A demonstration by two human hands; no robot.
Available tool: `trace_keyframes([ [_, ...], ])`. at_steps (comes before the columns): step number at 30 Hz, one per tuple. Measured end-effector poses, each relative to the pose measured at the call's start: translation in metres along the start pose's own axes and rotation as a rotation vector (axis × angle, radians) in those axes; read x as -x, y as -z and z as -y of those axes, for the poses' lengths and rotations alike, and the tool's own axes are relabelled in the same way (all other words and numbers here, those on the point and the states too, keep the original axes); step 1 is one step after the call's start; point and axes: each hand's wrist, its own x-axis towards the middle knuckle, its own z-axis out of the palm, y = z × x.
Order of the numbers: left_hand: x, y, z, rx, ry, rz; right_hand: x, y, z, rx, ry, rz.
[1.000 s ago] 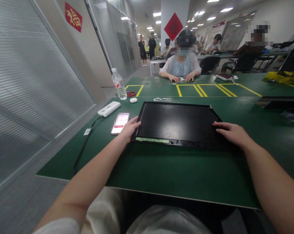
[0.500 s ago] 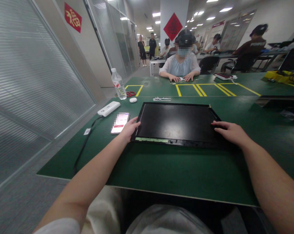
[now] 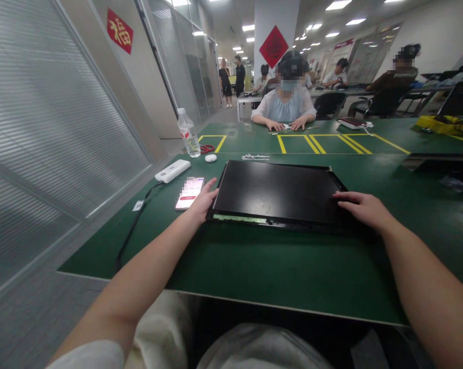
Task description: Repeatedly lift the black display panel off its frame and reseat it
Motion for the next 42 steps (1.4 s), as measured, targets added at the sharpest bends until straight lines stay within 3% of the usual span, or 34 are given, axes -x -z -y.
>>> trace_keyframes([
  [15, 0.008, -0.006, -0.005, -0.015, -0.039, 0.046, 0.005, 0.002, 0.012, 0.026, -0.018, 0.0],
  [32, -0.001, 0.0, -0.004, -0.098, -0.117, -0.006, 0.001, -0.002, 0.007, 0.018, 0.016, -0.018],
  [42, 0.009, 0.002, 0.0, -0.243, -0.203, 0.05, 0.009, 0.002, 0.02, -0.059, -0.089, 0.008],
])
